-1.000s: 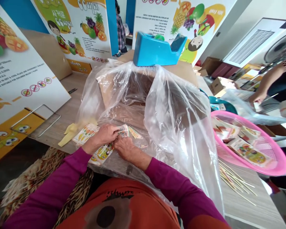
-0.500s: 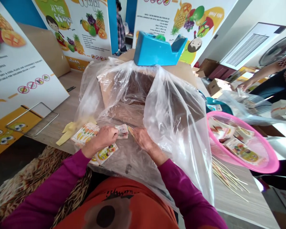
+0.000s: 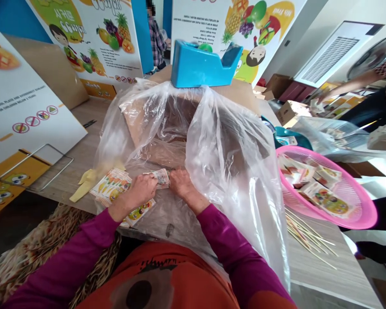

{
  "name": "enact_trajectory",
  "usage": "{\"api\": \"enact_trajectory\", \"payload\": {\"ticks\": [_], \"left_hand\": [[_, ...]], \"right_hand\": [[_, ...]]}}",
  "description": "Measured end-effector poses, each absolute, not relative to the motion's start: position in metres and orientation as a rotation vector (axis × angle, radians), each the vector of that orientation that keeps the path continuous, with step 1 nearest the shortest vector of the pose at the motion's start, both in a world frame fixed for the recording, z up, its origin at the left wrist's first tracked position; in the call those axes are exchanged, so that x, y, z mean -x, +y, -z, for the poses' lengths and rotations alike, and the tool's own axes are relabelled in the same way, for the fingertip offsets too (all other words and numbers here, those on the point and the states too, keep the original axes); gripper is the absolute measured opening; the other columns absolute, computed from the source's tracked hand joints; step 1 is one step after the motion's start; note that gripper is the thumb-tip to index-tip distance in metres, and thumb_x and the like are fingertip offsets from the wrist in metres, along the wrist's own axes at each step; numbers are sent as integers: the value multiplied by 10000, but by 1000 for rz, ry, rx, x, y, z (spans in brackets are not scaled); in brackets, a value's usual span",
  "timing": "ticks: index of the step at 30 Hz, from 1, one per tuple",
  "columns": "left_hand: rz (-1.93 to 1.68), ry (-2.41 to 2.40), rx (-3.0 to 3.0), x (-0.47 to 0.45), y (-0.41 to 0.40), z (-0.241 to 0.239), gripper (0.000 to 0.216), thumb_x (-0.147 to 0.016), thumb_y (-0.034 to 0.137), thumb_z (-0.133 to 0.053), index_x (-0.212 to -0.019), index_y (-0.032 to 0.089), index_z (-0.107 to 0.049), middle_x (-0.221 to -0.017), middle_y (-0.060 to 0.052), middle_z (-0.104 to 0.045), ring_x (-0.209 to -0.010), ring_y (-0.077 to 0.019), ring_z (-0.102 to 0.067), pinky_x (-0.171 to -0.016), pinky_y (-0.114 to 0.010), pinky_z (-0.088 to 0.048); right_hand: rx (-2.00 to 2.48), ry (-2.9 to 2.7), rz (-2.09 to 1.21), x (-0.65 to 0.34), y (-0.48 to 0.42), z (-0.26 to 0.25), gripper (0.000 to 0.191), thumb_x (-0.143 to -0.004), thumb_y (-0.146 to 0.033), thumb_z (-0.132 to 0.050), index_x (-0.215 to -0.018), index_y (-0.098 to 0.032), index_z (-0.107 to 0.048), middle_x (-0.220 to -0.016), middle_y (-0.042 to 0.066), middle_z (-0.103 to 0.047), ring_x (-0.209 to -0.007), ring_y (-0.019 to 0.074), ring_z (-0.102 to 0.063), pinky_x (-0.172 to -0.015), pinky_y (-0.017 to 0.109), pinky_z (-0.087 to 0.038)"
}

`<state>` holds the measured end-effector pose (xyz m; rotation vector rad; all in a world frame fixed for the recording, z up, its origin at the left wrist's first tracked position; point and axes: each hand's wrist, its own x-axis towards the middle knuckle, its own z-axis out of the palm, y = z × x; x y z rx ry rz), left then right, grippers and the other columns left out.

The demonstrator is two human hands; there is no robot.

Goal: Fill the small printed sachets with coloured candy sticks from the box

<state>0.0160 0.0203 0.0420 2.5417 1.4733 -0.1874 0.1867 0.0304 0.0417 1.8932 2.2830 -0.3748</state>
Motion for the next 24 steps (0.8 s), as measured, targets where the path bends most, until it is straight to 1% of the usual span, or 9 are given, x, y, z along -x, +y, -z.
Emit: {"api": "enact_trajectory", "payload": {"ticks": [3, 6, 9, 12, 15, 17, 19, 22, 24], "left_hand": [[154, 1506, -2532, -19, 17, -38, 279, -990, 105, -530, -1083, 104, -794, -1126, -231, -770, -1054, -350, -751, -882, -426, -572], [111, 1545, -2540, -20, 14, -35, 297, -987, 91, -513, -1096, 104, -789, -1151, -231, -766, -1071, -345, -748, -885, -418, -577], [146, 1554, -2520, -18, 13, -35, 312, -999, 101, -497, -1122, 115, -784, -1177, -216, -764, -1070, -330, -750, -883, -400, -581], [178, 1542, -2490, -17, 13, -36, 312, -1012, 114, -499, -1146, 132, -780, -1206, -203, -759, -1084, -321, -748, -895, -392, -584], [170, 1542, -2492, -17, 14, -37, 342, -1019, 99, -476, -1165, 136, -782, -1223, -207, -756, -1131, -327, -737, -924, -400, -583], [175, 1545, -2490, -17, 16, -38, 360, -1013, 81, -465, -1158, 132, -790, -1220, -209, -761, -1159, -332, -729, -943, -405, -579], [178, 1549, -2477, -15, 18, -40, 353, -996, 71, -486, -1151, 136, -796, -1217, -203, -766, -1172, -329, -724, -950, -398, -576], [134, 1541, -2491, -13, 19, -41, 325, -978, 67, -514, -1109, 143, -802, -1208, -193, -767, -1201, -334, -705, -939, -390, -573], [115, 1527, -2514, -13, 17, -38, 323, -986, 69, -503, -1075, 141, -804, -1195, -196, -765, -1206, -343, -697, -924, -396, -571]], "right_hand": [[-1897, 2294, 439, -183, 38, -37, 292, -997, -256, -623, -1164, -107, -811, -1259, 259, -765, -1116, 332, -757, -904, 356, -559], [-1919, 2315, 562, -188, 44, -33, 244, -946, -260, -662, -1058, -98, -805, -1159, 252, -781, -1068, 334, -749, -889, 367, -540], [-1979, 2393, 743, -207, 47, -31, 201, -966, -236, -575, -889, -160, -744, -947, 154, -768, -914, 268, -713, -837, 348, -509], [-2073, 2511, 1004, -233, 48, -28, 235, -975, -235, -495, -763, -218, -596, -766, 40, -638, -753, 196, -588, -752, 322, -474], [-2117, 2612, 1327, -248, 47, -21, 313, -973, -419, -553, -720, -246, -492, -685, -19, -497, -676, 164, -472, -670, 305, -440], [-2148, 2648, 1506, -251, 45, -13, 408, -947, -588, -590, -736, -252, -494, -671, -37, -448, -644, 151, -423, -631, 297, -417], [-2212, 2644, 1756, -251, 45, -3, 456, -886, -671, -655, -768, -251, -522, -689, -44, -449, -636, 142, -407, -622, 292, -402], [-2331, 2615, 2036, -250, 49, 10, 428, -782, -624, -793, -847, -252, -592, -766, -35, -527, -689, 151, -457, -655, 290, -411], [-2408, 2658, 1951, -252, 53, 16, 388, -804, -600, -789, -854, -259, -611, -788, -26, -548, -732, 170, -492, -692, 302, -436]]}}
